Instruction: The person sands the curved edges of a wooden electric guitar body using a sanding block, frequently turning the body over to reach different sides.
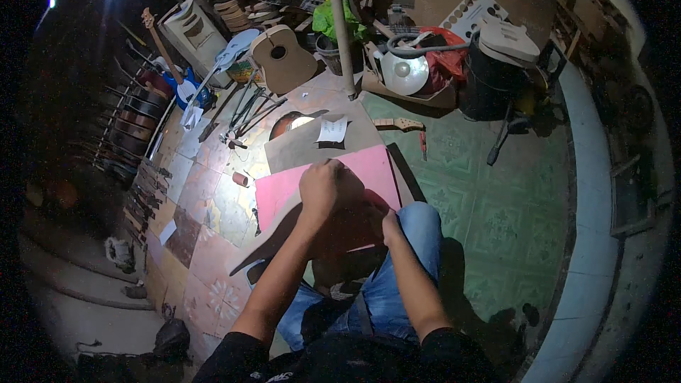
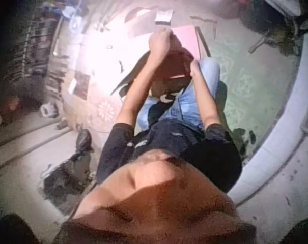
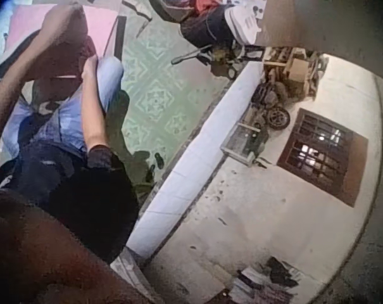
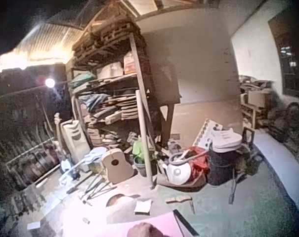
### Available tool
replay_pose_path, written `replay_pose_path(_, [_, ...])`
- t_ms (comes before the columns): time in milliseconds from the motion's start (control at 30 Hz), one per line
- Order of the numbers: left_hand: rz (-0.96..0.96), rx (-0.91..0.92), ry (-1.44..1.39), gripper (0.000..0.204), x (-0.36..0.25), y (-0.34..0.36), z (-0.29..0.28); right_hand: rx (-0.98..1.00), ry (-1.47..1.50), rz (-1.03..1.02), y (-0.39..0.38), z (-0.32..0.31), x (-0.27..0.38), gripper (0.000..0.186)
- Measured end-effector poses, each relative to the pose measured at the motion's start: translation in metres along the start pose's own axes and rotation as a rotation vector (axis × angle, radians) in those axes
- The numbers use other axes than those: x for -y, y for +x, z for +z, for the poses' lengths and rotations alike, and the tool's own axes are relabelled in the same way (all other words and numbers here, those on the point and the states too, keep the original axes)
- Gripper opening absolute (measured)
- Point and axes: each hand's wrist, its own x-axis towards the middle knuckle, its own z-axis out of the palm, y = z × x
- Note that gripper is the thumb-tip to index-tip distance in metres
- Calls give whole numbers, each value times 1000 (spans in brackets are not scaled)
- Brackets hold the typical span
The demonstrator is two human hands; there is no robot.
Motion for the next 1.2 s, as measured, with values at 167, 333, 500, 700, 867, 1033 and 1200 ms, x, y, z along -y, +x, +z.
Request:
replay_pose_path(167, [27,7,-336,23,46,-14,-26,3,-455,197,-18,36,23,50])
replay_pose_path(333, [-101,67,-637,31,56,-27,-32,-13,-339,85,-7,17,20,51])
replay_pose_path(500, [-162,-36,-603,48,88,-46,-31,47,-266,142,-53,54,66,50])
replay_pose_path(700, [-145,81,-137,52,72,-28,-38,-34,-136,-73,-24,29,47,55])
replay_pose_path(867, [-152,-9,-310,55,86,-43,-67,-62,-90,-588,-65,58,147,42])
replay_pose_path(1033, [-156,-180,-892,59,92,-59,-68,2,-347,-851,-101,70,248,40])
replay_pose_path(1200, [-200,-244,-1049,58,93,-76,-63,-108,-802,-1094,-118,91,263,45])
